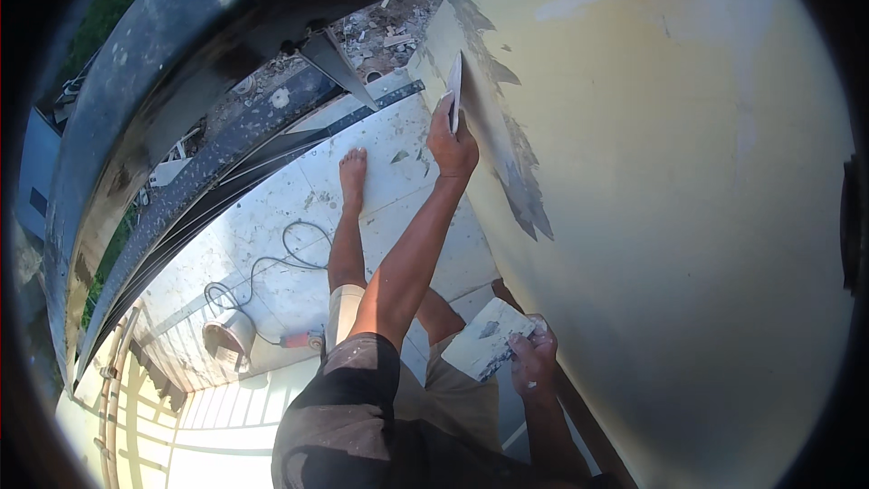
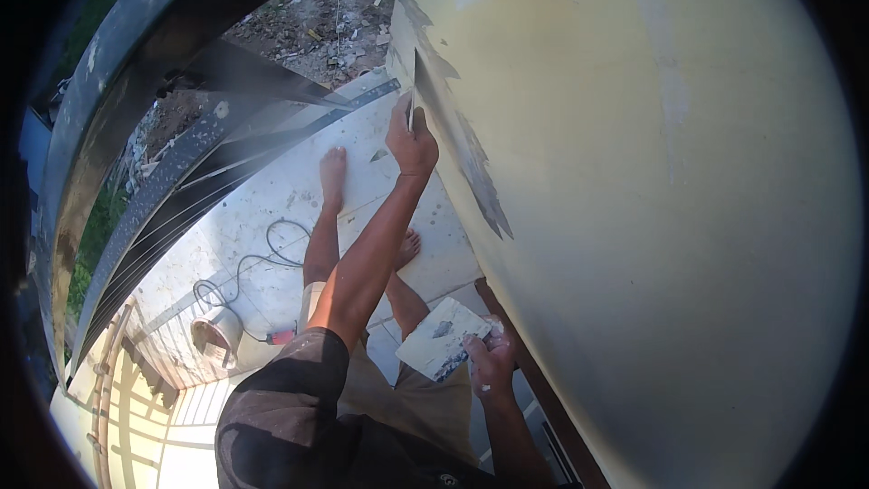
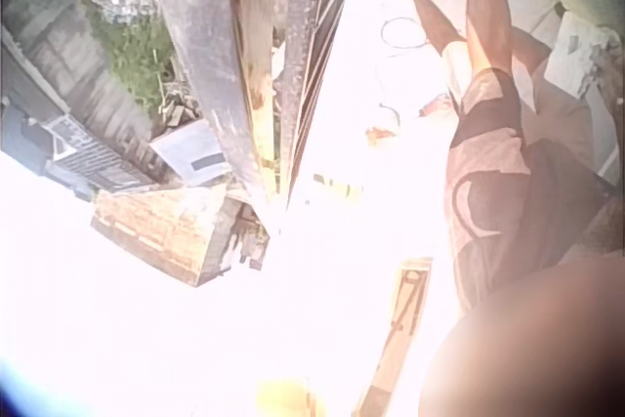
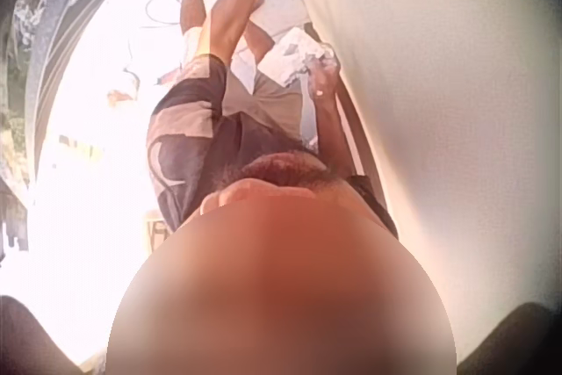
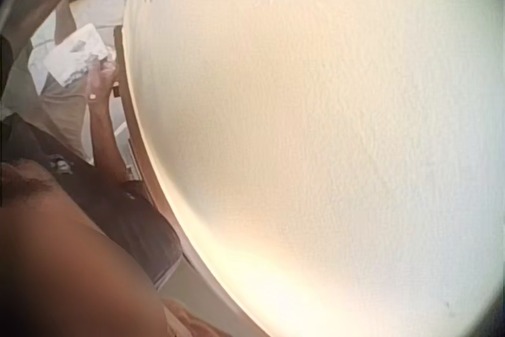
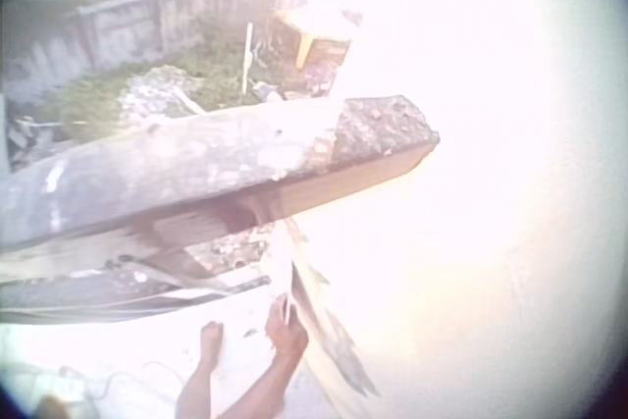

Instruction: The person applies putty or plaster to a wall using a putty knife and a hawk to smooth out imperfections.

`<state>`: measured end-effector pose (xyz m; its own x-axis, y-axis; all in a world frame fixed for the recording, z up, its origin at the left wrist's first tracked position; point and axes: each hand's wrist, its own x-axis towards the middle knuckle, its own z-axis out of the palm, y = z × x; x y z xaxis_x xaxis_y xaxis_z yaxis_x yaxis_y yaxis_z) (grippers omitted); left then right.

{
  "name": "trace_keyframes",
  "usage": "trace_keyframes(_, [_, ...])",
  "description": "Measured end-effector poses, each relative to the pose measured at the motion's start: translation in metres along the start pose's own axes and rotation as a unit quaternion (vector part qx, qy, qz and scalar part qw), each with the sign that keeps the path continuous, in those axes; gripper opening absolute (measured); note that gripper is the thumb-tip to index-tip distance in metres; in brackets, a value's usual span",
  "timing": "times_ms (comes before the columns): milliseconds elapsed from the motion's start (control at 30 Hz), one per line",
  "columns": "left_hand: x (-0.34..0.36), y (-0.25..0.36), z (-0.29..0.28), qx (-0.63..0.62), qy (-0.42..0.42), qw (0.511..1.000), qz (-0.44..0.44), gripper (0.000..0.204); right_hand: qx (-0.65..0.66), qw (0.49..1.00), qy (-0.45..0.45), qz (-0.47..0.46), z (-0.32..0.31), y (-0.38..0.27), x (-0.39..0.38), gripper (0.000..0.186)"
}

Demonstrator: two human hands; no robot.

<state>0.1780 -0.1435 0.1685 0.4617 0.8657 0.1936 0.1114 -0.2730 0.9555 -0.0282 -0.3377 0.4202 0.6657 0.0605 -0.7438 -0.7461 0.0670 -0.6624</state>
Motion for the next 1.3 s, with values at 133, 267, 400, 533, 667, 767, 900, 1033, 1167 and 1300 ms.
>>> trace_keyframes(133, [0.022, -0.016, -0.024, 0.007, -0.059, 0.998, -0.03, 0.029, 0.001, 1.0, -0.01, -0.011, 0.008, -0.004, 0.003, 0.023])
trace_keyframes(267, [0.078, -0.031, -0.008, -0.036, -0.038, 0.993, -0.108, 0.033, -0.009, 1.0, -0.003, -0.004, 0.009, 0.001, 0.006, 0.023])
trace_keyframes(400, [0.086, -0.048, 0.008, -0.033, -0.016, 0.999, 0.025, 0.037, -0.014, 1.0, 0.001, 0.01, 0.007, 0.005, 0.005, 0.023])
trace_keyframes(533, [0.078, -0.044, 0.02, -0.006, -0.021, 0.997, 0.074, 0.04, -0.023, 1.0, 0.008, 0.009, 0.003, 0.006, 0.005, 0.022])
trace_keyframes(667, [0.051, -0.038, 0.013, -0.025, -0.061, 0.997, 0.041, 0.036, -0.011, 1.0, 0.018, 0.013, 0.001, 0.005, 0.005, 0.022])
trace_keyframes(767, [0.015, -0.035, -0.022, -0.007, -0.138, 0.99, 0.038, 0.035, -0.03, 0.999, 0.018, 0.022, 0.0, 0.002, 0.009, 0.021])
trace_keyframes(900, [0.029, -0.041, -0.032, -0.006, -0.108, 0.993, 0.053, 0.035, -0.035, 0.999, -0.005, 0.01, 0.008, 0.002, 0.011, 0.021])
trace_keyframes(1033, [0.078, -0.041, -0.015, -0.035, -0.044, 0.998, 0.03, 0.039, -0.044, 0.998, -0.009, 0.034, 0.006, 0.002, 0.014, 0.022])
trace_keyframes(1167, [0.089, -0.039, -0.01, -0.032, -0.081, 0.995, 0.049, 0.037, -0.019, 1.0, -0.017, 0.011, 0.005, 0.004, 0.01, 0.022])
trace_keyframes(1300, [0.049, -0.034, -0.025, -0.037, -0.125, 0.989, 0.065, 0.038, -0.027, 1.0, -0.004, 0.001, -0.002, -0.004, 0.015, 0.022])
